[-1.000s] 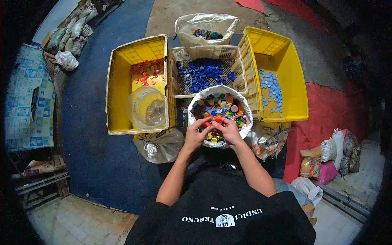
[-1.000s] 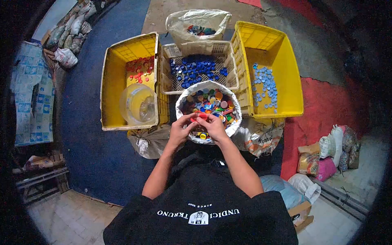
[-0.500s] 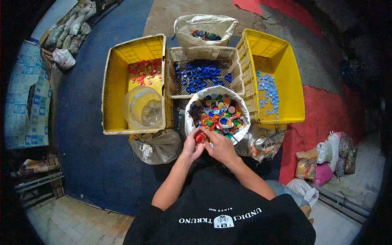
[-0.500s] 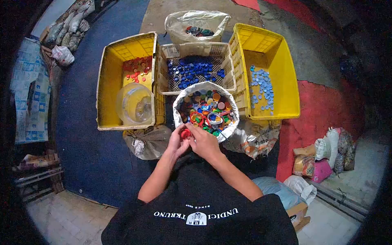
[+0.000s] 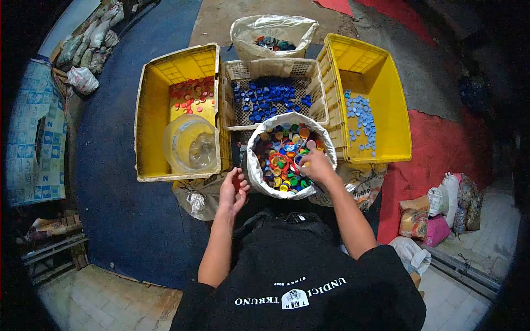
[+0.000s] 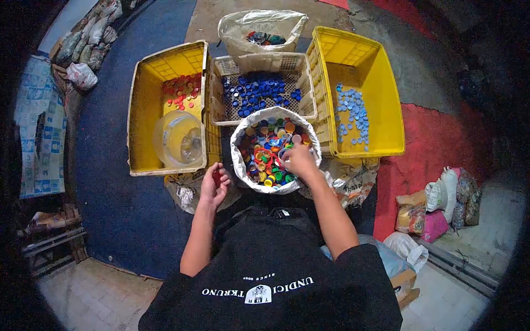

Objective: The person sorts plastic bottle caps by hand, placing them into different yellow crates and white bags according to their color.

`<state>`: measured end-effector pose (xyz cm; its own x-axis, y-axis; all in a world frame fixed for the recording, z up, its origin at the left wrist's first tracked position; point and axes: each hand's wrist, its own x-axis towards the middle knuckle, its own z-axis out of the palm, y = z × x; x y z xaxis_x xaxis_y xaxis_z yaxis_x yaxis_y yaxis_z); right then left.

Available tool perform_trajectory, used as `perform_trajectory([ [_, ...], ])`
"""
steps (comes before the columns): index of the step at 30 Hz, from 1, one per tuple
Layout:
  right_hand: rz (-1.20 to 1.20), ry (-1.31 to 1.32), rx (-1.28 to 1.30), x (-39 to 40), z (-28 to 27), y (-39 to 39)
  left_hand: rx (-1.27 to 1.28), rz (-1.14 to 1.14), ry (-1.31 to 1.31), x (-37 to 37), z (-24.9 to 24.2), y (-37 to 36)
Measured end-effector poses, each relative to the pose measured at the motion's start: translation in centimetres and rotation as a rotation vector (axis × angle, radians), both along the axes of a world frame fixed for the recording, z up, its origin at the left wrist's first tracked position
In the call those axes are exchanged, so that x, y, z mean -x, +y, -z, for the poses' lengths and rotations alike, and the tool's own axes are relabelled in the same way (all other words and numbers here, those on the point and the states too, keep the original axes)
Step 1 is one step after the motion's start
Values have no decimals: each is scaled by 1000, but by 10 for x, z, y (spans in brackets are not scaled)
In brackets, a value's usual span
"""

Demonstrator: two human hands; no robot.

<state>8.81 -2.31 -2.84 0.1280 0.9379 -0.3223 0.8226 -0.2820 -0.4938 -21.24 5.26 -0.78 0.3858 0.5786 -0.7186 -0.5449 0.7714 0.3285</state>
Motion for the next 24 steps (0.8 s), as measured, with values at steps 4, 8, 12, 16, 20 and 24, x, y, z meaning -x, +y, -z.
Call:
perform_trajectory([
  [4,-60,-188,200,15,-1,-1,-234,282,313,-18,-15,-9],
  [8,84,-262,-27,11,12,-1,-1093,691,803,-60,4,-22],
  [12,55,-306,19,18,12,0,-1497,1160,1229,-128,-3,-21],
  [16,139,-328,103,28,23,3,-1528,1303,1406,-143,49,-20],
  [20,89,-419,96,36,34,-1,-1418,1340,1416,-125,32,-21],
  [24,63,-417,55,37,32,-2,-1314,1431,1359,-104,26,-19],
])
